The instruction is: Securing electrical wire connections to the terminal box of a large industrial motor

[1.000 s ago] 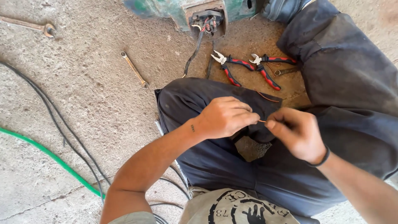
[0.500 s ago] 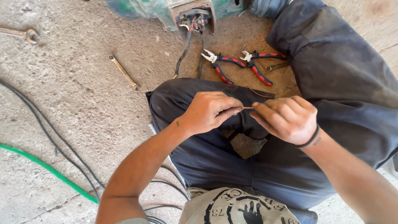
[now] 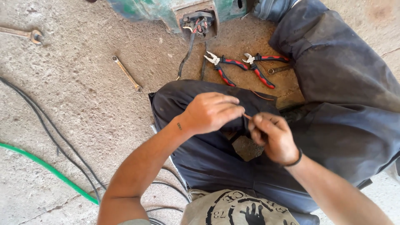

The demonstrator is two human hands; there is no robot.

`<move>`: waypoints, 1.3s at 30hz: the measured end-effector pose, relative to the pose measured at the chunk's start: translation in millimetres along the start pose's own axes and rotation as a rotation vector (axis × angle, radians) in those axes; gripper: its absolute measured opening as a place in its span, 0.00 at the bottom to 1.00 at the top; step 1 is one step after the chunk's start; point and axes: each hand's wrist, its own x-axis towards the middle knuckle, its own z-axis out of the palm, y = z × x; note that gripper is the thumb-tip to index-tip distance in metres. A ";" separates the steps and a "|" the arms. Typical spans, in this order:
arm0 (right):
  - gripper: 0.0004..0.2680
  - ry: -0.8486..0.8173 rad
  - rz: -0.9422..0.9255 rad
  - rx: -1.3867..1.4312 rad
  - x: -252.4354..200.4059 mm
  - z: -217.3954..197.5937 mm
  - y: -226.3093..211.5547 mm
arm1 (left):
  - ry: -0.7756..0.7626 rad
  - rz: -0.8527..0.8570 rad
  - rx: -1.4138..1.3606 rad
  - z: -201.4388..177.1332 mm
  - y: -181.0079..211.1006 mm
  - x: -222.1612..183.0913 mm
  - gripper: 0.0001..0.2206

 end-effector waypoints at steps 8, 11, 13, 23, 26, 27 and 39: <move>0.09 0.033 -0.987 -1.403 38.2 24.3 -33.1 | -0.234 -0.279 -0.049 -19.1 -12.0 -12.1 0.03; 0.04 0.029 -1.026 -1.494 62.1 28.2 -26.5 | -0.314 -0.385 -0.007 -30.9 -20.6 -14.1 0.03; 0.04 0.018 -0.988 -1.502 82.4 29.7 -22.2 | -0.351 -0.450 0.020 -34.9 -34.8 -23.3 0.03; 0.04 0.057 -0.463 -0.726 222.6 -7.7 71.6 | -0.103 -1.077 0.004 -63.7 -121.2 -58.9 0.05; 0.03 0.070 -0.409 -0.682 235.3 12.0 79.3 | -0.090 -1.146 -0.068 -52.2 -141.3 -60.5 0.06; 0.03 0.080 -0.409 -0.680 240.2 20.4 79.4 | -0.126 -1.157 -0.075 -48.0 -148.2 -58.4 0.06; 0.02 0.150 -0.561 -0.952 265.9 60.0 57.9 | -0.083 -1.206 -0.099 -26.0 -171.3 -46.0 0.06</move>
